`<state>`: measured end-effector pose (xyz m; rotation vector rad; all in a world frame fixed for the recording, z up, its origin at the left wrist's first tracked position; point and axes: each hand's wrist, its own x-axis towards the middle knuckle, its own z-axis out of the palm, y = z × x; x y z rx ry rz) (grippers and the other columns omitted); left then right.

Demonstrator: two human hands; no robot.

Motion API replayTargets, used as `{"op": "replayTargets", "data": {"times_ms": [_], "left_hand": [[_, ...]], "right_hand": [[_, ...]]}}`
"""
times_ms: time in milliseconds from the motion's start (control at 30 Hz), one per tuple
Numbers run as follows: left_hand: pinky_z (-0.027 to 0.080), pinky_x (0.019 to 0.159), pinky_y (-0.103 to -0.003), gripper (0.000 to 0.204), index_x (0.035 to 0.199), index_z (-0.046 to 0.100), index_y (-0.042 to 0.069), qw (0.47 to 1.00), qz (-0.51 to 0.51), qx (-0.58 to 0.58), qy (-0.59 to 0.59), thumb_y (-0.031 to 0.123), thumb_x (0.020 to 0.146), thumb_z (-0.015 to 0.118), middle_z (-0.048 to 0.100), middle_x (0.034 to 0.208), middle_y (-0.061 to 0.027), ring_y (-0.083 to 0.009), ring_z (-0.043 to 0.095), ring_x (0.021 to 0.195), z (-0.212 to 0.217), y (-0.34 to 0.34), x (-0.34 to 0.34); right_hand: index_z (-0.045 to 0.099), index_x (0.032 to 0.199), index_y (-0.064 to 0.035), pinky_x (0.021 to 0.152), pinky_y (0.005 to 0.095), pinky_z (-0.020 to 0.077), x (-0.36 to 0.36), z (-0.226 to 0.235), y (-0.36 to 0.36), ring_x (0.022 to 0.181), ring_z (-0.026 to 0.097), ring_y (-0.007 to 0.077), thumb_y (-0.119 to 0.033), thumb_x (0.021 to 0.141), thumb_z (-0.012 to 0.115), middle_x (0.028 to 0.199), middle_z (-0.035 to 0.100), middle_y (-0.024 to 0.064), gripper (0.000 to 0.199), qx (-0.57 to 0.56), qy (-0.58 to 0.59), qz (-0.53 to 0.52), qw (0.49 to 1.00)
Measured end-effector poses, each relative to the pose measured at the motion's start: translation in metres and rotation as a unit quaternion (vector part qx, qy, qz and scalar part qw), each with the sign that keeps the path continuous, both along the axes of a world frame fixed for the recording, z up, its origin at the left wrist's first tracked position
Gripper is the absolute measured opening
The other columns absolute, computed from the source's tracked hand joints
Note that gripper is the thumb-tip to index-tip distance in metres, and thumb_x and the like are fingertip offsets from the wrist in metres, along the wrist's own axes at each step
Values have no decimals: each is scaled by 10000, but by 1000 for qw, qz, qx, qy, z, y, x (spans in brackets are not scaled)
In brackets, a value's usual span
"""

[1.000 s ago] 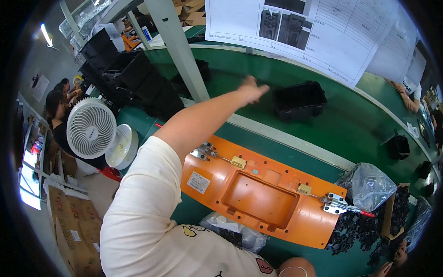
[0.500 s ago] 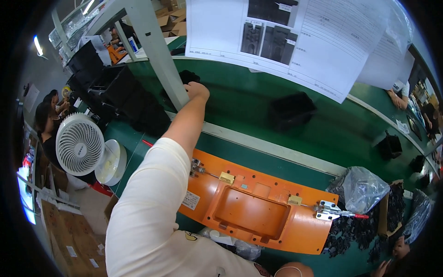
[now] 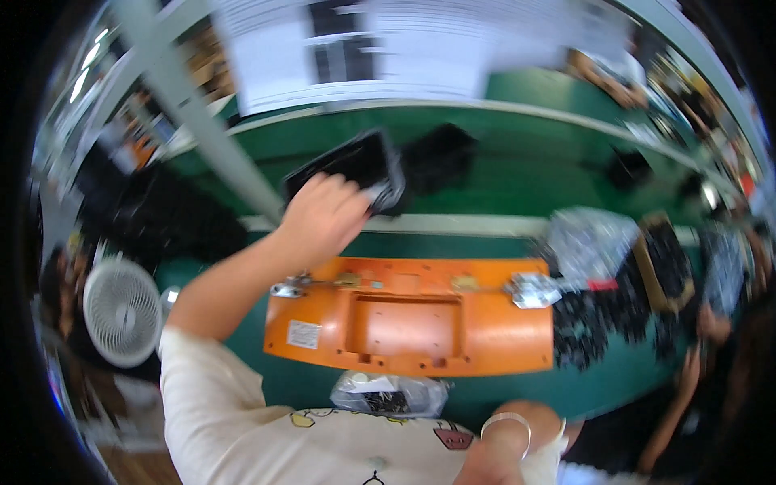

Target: Manually assemble black plastic parts into a housing unit using a mechanical fixture and toggle clamps on a production line.

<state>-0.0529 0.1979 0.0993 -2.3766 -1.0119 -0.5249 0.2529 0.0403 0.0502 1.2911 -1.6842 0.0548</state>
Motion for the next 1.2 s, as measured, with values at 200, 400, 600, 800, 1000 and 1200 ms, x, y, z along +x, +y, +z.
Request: {"op": "replayTargets", "data": {"times_ms": [200,400,600,800,1000,1200], "left_hand": [[442,674,-375,315,959,601,-3,976,-145,-160,37,147,682,578,498,775,-75,-228,497,708,15,-132,55],[424,607,-355,260,952,578,7,959,-131,-236,86,122,719,567,492,739,-62,-225,523,670,12,-117,73],[472,574,-388,177,803,517,39,903,-161,-399,0,102,738,670,537,726,-102,-294,577,651,17,-89,75],[477,570,-385,172,794,512,45,882,-149,-448,15,106,763,670,548,727,-96,-293,590,667,18,-91,70],[476,566,-384,173,817,533,37,901,-161,-402,18,107,753,678,549,729,-100,-284,596,653,11,-95,71],[477,549,-365,170,817,524,29,886,-191,-422,8,79,707,644,542,753,-106,-265,596,639,12,-88,68]], "right_hand": [[625,875,-83,624,422,480,53,28,30,785,617,280,-97,779,680,923,646,103,111,-266,-18,-560,784],[630,951,-17,667,369,504,148,-42,68,743,625,278,-133,754,734,870,611,128,251,-577,2,-808,119],[631,1103,-90,804,390,503,180,-92,116,900,611,327,-242,725,770,1004,580,152,431,-510,-134,-839,136],[616,1117,-80,804,423,527,166,-89,161,934,623,367,-240,749,749,1054,562,196,423,-493,-195,-848,21],[681,889,-9,764,405,525,189,-106,161,837,639,341,-103,717,714,875,624,186,199,-506,-112,-846,127],[662,855,41,662,292,522,191,-88,140,683,626,169,-85,780,688,806,658,102,149,-709,-68,-685,151]]}}
